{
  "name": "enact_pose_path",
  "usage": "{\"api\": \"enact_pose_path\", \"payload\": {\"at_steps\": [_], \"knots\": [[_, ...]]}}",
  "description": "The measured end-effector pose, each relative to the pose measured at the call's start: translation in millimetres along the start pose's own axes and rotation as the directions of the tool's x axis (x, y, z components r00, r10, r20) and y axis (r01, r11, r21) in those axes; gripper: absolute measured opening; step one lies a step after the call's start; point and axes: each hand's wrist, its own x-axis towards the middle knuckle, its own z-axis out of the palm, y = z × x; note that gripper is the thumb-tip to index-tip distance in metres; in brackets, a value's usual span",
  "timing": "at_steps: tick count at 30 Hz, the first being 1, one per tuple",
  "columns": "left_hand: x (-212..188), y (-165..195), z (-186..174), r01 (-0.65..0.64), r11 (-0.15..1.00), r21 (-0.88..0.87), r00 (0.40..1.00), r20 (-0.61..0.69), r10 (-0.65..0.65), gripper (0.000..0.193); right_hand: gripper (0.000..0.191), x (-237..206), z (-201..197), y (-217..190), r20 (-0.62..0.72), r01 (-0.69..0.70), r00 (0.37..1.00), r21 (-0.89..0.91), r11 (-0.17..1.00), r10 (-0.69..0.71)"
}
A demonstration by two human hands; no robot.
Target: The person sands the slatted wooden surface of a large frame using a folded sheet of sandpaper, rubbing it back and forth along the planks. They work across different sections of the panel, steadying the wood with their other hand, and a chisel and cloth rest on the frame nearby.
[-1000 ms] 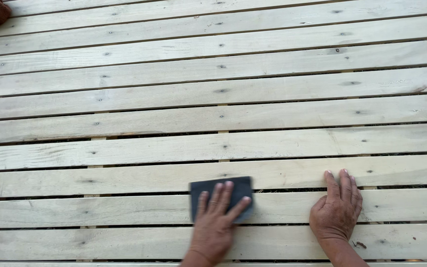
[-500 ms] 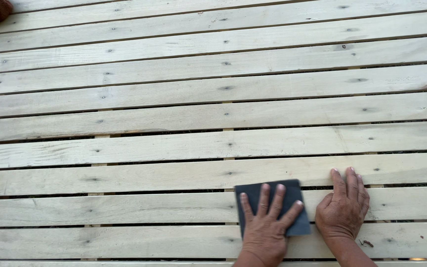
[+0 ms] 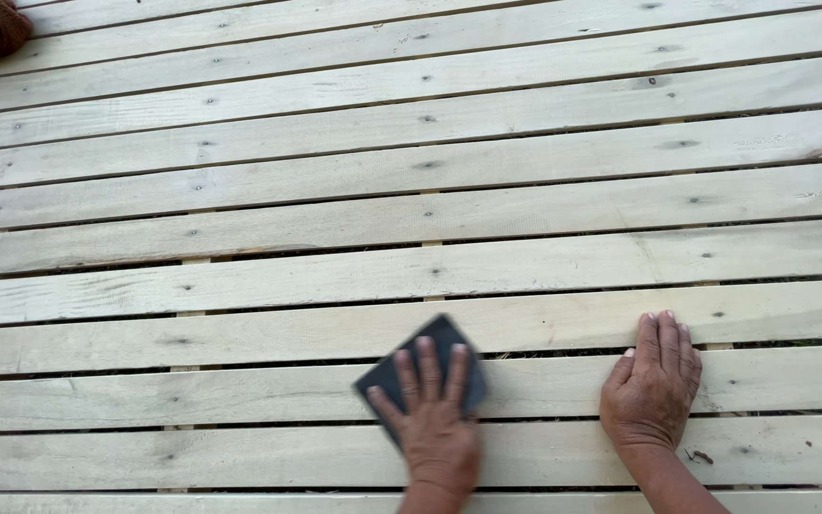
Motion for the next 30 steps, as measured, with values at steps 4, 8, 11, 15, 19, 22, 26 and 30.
{"api": "enact_pose_path", "payload": {"at_steps": [4,8,11,15,19,22,26,30], "knots": [[-10.4,78.4,22.1,-0.426,0.897,-0.117,0.904,-0.035,0.425,0.073,0.061,4.2,3.7,1.9,0.01,0.022,1.0,0.018,1.0,-0.022],[1.4,10.3,5.2,-0.306,0.951,0.037,0.952,0.034,0.305,0.076,0.063,6.6,3.8,-0.4,0.038,0.077,0.996,0.032,0.996,-0.078],[10.8,-62.7,-12.9,-0.063,0.986,0.152,0.876,-0.466,0.128,0.078,0.063,8.3,5.2,-10.1,0.048,0.091,0.994,0.051,0.995,-0.094],[21.1,-30.5,11.1,-0.045,0.998,-0.051,0.814,-0.581,0.007,0.073,0.062,7.6,7.3,-17.3,0.067,0.158,0.984,0.101,0.982,-0.165],[15.3,102.4,74.3,-0.332,0.94,-0.08,0.903,-0.315,0.292,0.08,0.061,4.7,4.0,8.1,0.158,0.313,0.924,0.215,0.925,-0.349],[11.8,109.9,79.0,-0.438,0.894,-0.091,0.869,-0.297,0.396,0.074,0.066,12.4,-8.9,56.3,0.169,0.307,0.928,0.158,0.939,-0.332],[19.1,4.7,29.0,-0.171,0.972,0.161,0.877,-0.425,0.224,0.072,0.072,28.1,-40.8,144.2,0.178,0.084,0.982,-0.084,0.993,-0.068],[25.4,-4.4,21.4,0.139,0.99,-0.018,0.816,-0.564,-0.125,0.069,0.076,26.1,-45.7,193.8,0.087,-0.214,0.972,-0.078,0.974,0.22]]}}
